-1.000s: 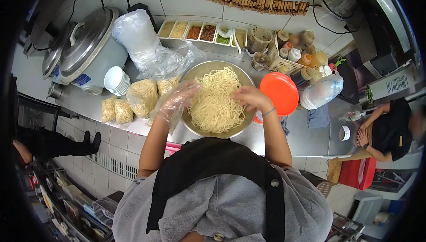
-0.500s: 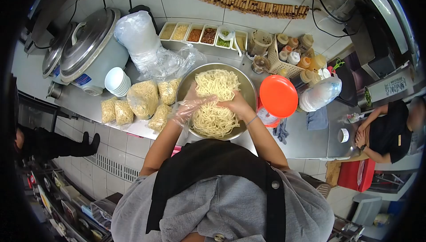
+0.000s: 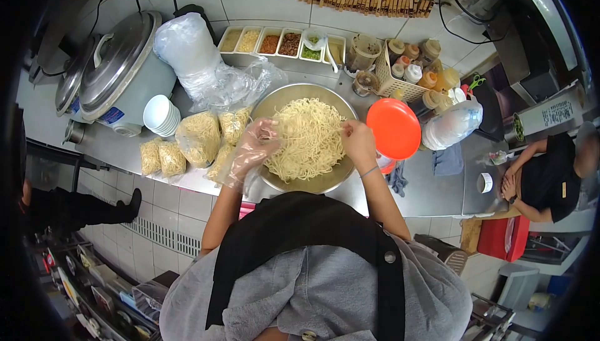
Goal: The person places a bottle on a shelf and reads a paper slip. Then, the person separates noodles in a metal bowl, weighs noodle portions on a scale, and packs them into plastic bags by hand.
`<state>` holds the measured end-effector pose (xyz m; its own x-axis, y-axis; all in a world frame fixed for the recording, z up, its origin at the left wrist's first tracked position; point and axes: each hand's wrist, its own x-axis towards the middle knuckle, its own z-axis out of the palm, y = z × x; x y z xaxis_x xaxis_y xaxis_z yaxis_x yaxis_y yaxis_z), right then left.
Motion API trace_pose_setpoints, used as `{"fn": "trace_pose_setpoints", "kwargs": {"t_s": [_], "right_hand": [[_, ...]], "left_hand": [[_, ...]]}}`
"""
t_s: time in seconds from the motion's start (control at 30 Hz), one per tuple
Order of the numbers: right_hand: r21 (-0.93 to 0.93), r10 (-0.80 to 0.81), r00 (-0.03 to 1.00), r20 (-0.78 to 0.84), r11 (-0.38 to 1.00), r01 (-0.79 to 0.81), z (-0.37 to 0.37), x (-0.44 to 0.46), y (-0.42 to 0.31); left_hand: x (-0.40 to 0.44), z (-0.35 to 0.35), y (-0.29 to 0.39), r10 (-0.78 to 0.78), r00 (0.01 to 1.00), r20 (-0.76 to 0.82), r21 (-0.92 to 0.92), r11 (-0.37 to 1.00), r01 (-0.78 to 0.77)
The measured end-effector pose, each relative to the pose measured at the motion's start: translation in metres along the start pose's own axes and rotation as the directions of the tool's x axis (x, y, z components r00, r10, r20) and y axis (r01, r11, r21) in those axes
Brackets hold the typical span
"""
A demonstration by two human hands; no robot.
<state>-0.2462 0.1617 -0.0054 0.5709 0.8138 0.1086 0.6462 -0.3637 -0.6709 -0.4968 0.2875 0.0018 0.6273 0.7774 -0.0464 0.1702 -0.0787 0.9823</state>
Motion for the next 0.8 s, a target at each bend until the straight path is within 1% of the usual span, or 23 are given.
{"fn": "trace_pose_setpoints", "kwargs": {"t_s": [0.03, 0.07, 0.1, 0.13, 0.2, 0.23, 0.3, 0.33, 0.37, 0.4, 0.43, 0.47, 0.5, 0.53, 0.57, 0.6, 0.63, 0.67, 0.7, 0.73, 0.8], "right_hand": [[0.002, 0.009, 1.0, 0.001, 1.0, -0.009, -0.003, -0.002, -0.01], [0.074, -0.004, 0.997, 0.083, 0.997, -0.002, -0.005, -0.002, -0.023], [0.146, -0.026, 0.987, 0.159, 0.989, 0.002, -0.003, -0.003, -0.034], [0.151, -0.021, 0.988, 0.156, 0.989, -0.003, 0.004, -0.004, -0.038], [-0.003, -0.193, 0.946, 0.259, 0.98, 0.2, 0.023, -0.008, -0.046], [-0.001, -0.195, 0.947, 0.257, 0.979, 0.202, 0.037, -0.011, -0.053], [-0.322, -0.109, 0.944, 0.312, 0.922, 0.213, 0.065, -0.019, -0.061], [-0.323, -0.113, 0.944, 0.309, 0.922, 0.215, 0.076, -0.015, -0.054], [-0.253, -0.092, 0.95, 0.299, 0.952, 0.172, 0.087, -0.007, -0.047], [-0.181, -0.072, 0.954, 0.29, 0.975, 0.129, 0.092, 0.002, -0.043], [-0.021, -0.031, 0.93, 0.367, 0.999, 0.042, 0.071, 0.007, -0.058], [-0.022, -0.036, 0.932, 0.359, 0.999, 0.047, 0.05, 0.009, -0.073], [0.159, -0.068, 0.927, 0.37, 0.987, 0.01, 0.032, 0.01, -0.087], [0.329, -0.099, 0.92, 0.378, 0.944, -0.034, 0.017, 0.01, -0.094], [0.378, -0.216, 0.939, 0.267, 0.92, 0.104, 0.008, 0.015, -0.093], [0.411, -0.324, 0.934, 0.152, 0.88, 0.238, -0.001, 0.019, -0.093], [0.452, -0.328, 0.936, 0.127, 0.859, 0.239, -0.021, 0.014, -0.109], [0.493, -0.335, 0.937, 0.097, 0.834, 0.247, -0.042, 0.013, -0.128], [0.534, -0.39, 0.918, 0.07, 0.792, 0.296, -0.052, 0.014, -0.134], [0.536, -0.39, 0.918, 0.068, 0.791, 0.296, -0.06, 0.014, -0.137], [0.493, -0.449, 0.888, 0.098, 0.797, 0.349, -0.073, 0.012, -0.144]], "left_hand": [[0.005, -0.005, -0.012, 0.001, 1.0, 0.009, 0.116, 0.993, -0.002], [0.009, -0.007, -0.024, 0.0, 1.0, 0.02, 0.233, 0.973, -0.005], [0.008, -0.01, -0.01, 0.134, 0.991, -0.001, 0.403, 0.907, -0.122], [0.012, -0.007, -0.009, 0.133, 0.991, 0.006, 0.407, 0.905, -0.124], [0.024, 0.002, -0.005, 0.032, 0.999, -0.005, 0.491, 0.871, -0.026], [0.032, 0.008, -0.016, 0.035, 0.999, -0.006, 0.493, 0.869, -0.028], [0.048, 0.023, -0.044, 0.077, 0.993, 0.089, 0.44, 0.891, -0.108], [0.052, 0.025, -0.036, 0.082, 0.993, 0.087, 0.441, 0.891, -0.112], [0.056, 0.025, -0.028, 0.042, 0.987, 0.156, 0.262, 0.962, -0.082], [0.059, 0.024, -0.017, 0.016, 0.973, 0.231, 0.076, 0.996, -0.035], [0.059, 0.02, -0.006, 0.026, 0.973, 0.231, 0.077, 0.996, -0.045], [0.06, 0.014, 0.005, 0.042, 0.968, 0.246, 0.041, 0.998, -0.054], [0.059, 0.01, 0.019, 0.058, 0.963, 0.262, 0.003, 0.998, -0.061], [0.055, 0.006, 0.041, 0.064, 0.963, 0.263, -0.004, 0.998, -0.065], [0.044, 0.003, 0.066, 0.084, 0.966, 0.244, -0.189, 0.981, -0.038], [0.032, 0.001, 0.085, 0.095, 0.97, 0.223, -0.368, 0.93, -0.007], [0.024, 0.0, 0.097, 0.086, 0.97, 0.227, -0.372, 0.928, 0.005], [0.018, -0.001, 0.108, 0.2, 0.964, 0.176, -0.467, 0.879, -0.097], [0.015, -0.003, 0.115, 0.31, 0.944, 0.114, -0.55, 0.811, -0.2], [0.013, -0.006, 0.12, 0.31, 0.944, 0.115, -0.548, 0.812, -0.2], [0.013, -0.012, 0.126, 0.413, 0.898, 0.152, -0.536, 0.798, -0.276]]}}
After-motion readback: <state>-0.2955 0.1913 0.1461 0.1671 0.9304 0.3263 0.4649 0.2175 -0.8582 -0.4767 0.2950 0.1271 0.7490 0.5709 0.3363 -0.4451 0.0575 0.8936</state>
